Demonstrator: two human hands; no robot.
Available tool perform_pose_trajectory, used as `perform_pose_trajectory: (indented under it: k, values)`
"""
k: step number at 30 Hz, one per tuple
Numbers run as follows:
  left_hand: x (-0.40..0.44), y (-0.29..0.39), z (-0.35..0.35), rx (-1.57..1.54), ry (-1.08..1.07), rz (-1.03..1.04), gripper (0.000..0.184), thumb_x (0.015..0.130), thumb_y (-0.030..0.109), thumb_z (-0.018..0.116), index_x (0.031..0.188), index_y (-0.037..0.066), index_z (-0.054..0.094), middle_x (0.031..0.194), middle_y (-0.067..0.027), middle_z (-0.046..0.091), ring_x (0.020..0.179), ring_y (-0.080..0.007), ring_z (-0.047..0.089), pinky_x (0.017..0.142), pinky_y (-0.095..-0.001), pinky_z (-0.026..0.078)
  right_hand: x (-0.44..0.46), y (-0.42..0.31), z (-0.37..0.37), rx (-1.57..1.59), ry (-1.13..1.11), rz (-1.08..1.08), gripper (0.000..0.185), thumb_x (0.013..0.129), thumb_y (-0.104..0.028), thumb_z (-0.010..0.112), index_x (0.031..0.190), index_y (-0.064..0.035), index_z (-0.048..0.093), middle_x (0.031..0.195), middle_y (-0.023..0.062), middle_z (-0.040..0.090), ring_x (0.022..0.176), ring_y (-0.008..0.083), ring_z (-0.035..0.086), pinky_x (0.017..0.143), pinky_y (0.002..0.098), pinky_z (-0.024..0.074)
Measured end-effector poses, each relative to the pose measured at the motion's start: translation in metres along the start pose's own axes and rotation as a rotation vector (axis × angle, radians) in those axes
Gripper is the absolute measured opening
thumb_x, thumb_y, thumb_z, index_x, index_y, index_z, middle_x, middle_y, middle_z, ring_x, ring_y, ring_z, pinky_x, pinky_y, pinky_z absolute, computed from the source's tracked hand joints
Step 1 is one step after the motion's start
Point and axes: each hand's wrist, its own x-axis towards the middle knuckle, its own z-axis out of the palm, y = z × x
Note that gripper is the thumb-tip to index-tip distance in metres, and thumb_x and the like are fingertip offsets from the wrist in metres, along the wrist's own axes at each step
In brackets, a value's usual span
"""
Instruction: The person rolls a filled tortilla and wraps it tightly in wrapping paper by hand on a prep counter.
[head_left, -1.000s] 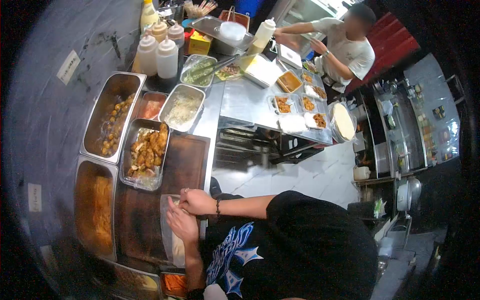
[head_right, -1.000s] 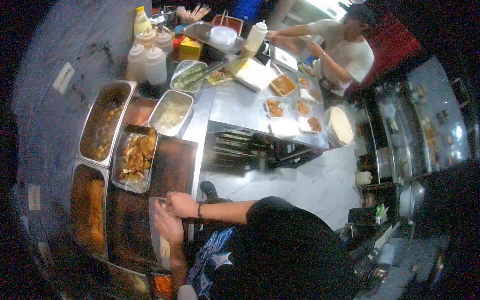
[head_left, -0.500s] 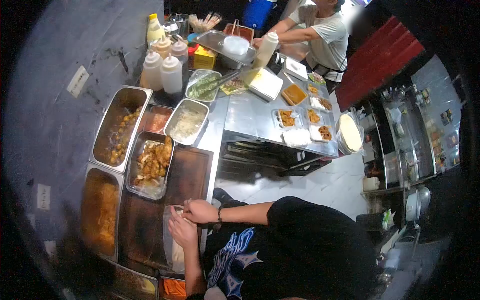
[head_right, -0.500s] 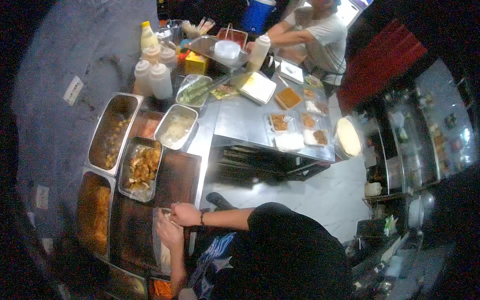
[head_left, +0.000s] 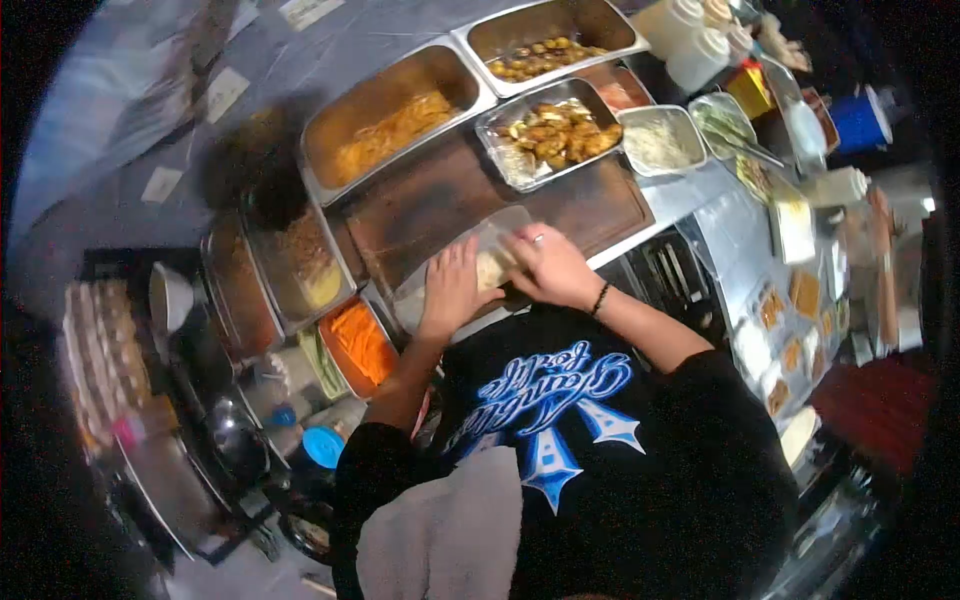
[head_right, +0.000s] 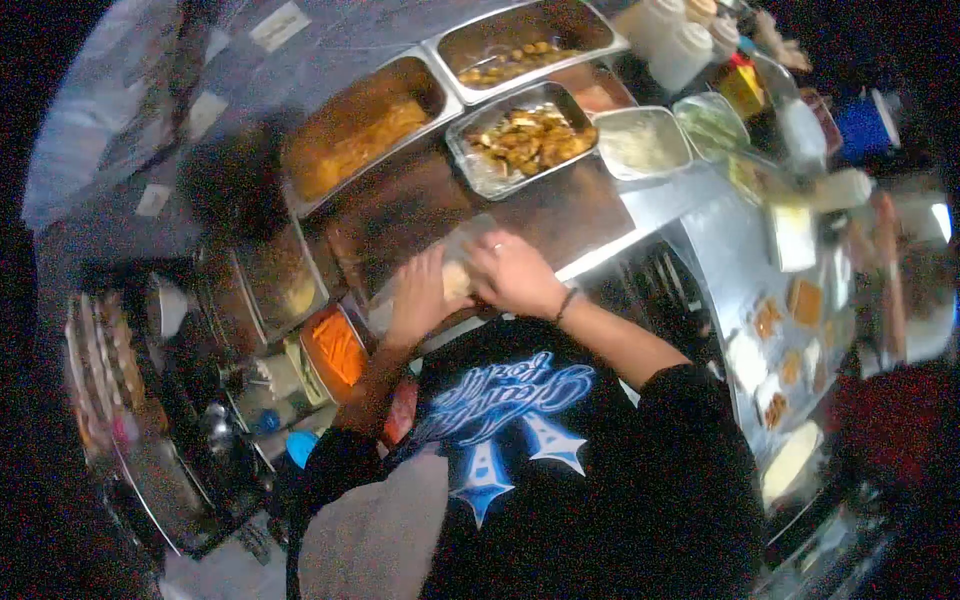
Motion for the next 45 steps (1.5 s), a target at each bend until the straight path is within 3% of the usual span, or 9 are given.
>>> perform_pose_trajectory:
  k: [4, 12, 19, 21, 24, 25, 27, 32, 45]
  values:
    - [-0.017, -0.014, 0.013, -0.042, -0.054, -0.07, 0.092, 0.068, 0.05, 0.08, 0.138, 0.004, 0.042, 0.122, -0.0146, 0.055, 0.114, -0.0308, 0.053, 0.095, -0.043, 0.042, 0.021, 0.01, 0.027, -0.277, -0.182, -0.363, 0.061, 0.072, -0.038, 0.076, 0.117, -0.0026, 0.055, 0.104, 0.0129, 0.061, 0.103, 0.0308, 0.057, 0.087, 0.041, 0.0452]
    - [-0.027, -0.026, 0.019, 0.002, -0.091, -0.112, 0.087, 0.068, 0.044, 0.081, 0.136, 0.005, 0.043, 0.114, -0.0138, 0.058, 0.108, -0.0308, 0.056, 0.09, -0.0424, 0.047, 0.023, 0.044, 0.043, -0.177, -0.326, -0.413, 0.057, 0.069, -0.043, 0.076, 0.105, -0.004, 0.056, 0.097, 0.0138, 0.062, 0.094, 0.032, 0.061, 0.084, 0.0431, 0.0488]
    - [-0.039, -0.033, 0.01, -0.062, -0.128, -0.259, 0.087, 0.065, 0.042, 0.08, 0.136, 0.005, 0.047, 0.111, -0.0159, 0.063, 0.103, -0.0318, 0.061, 0.095, -0.0435, 0.048, 0.034, 0.041, 0.039, -0.108, -0.461, -0.313, 0.071, 0.067, -0.046, 0.077, 0.12, -0.0034, 0.056, 0.103, 0.0168, 0.065, 0.095, 0.035, 0.063, 0.085, 0.0453, 0.0491]
    - [-0.053, -0.075, 0.078, -0.101, 0.065, -0.137, 0.078, 0.064, 0.043, 0.08, 0.128, 0.005, 0.056, 0.106, -0.0152, 0.065, 0.098, -0.0308, 0.063, 0.091, -0.0442, 0.05, 0.029, 0.049, 0.058, -0.035, -0.538, -0.177, 0.065, 0.068, -0.045, 0.076, 0.119, -0.0074, 0.06, 0.104, 0.017, 0.067, 0.096, 0.0356, 0.064, 0.087, 0.0466, 0.0501]
    - [-0.032, -0.036, 0.011, -0.288, 0.022, -0.171, 0.065, 0.062, 0.031, 0.081, 0.119, 0.005, 0.063, 0.111, -0.0158, 0.067, 0.1, -0.0344, 0.064, 0.088, -0.0449, 0.051, 0.037, 0.041, 0.072, -0.173, -0.66, -0.019, 0.047, 0.063, -0.047, 0.077, 0.096, -0.0141, 0.069, 0.088, 0.0135, 0.071, 0.079, 0.0328, 0.069, 0.069, 0.0469, 0.0557]
    - [-0.028, -0.023, -0.009, -0.344, 0.004, -0.176, 0.061, 0.062, 0.027, 0.081, 0.116, 0.004, 0.065, 0.112, -0.0159, 0.067, 0.101, -0.0356, 0.064, 0.087, -0.0451, 0.051, 0.036, 0.052, 0.076, -0.125, -0.564, -0.174, 0.046, 0.06, -0.047, 0.077, 0.092, -0.0149, 0.07, 0.085, 0.0133, 0.071, 0.078, 0.0332, 0.069, 0.068, 0.0469, 0.0556]
    - [-0.028, -0.038, 0.005, -0.174, -0.045, -0.108, 0.083, 0.06, 0.02, 0.081, 0.135, 0.002, 0.051, 0.114, -0.024, 0.064, 0.103, -0.041, 0.062, 0.088, -0.0466, 0.051, 0.043, 0.058, 0.095, -0.14, -0.582, -0.17, 0.049, 0.056, -0.045, 0.081, 0.09, -0.0117, 0.07, 0.086, 0.0123, 0.071, 0.081, 0.0338, 0.069, 0.072, 0.0456, 0.0553]
    - [-0.026, -0.046, 0.008, -0.104, -0.227, -0.214, 0.098, 0.058, 0.023, 0.082, 0.144, 0.001, 0.04, 0.111, -0.0309, 0.063, 0.095, -0.0437, 0.064, 0.085, -0.0484, 0.051, 0.048, 0.055, 0.079, -0.195, -0.574, -0.231, 0.061, 0.055, -0.048, 0.083, 0.096, -0.0051, 0.07, 0.093, 0.0149, 0.07, 0.087, 0.0333, 0.069, 0.076, 0.045, 0.0551]
    - [-0.029, -0.03, -0.008, -0.081, -0.25, -0.372, 0.097, 0.063, 0.031, 0.081, 0.144, 0.003, 0.036, 0.1, -0.0286, 0.066, 0.092, -0.0449, 0.063, 0.083, -0.0522, 0.049, 0.05, 0.047, 0.06, -0.118, -0.615, -0.217, 0.062, 0.055, -0.047, 0.083, 0.101, -0.008, 0.07, 0.093, 0.0152, 0.071, 0.09, 0.0331, 0.069, 0.08, 0.0445, 0.0549]
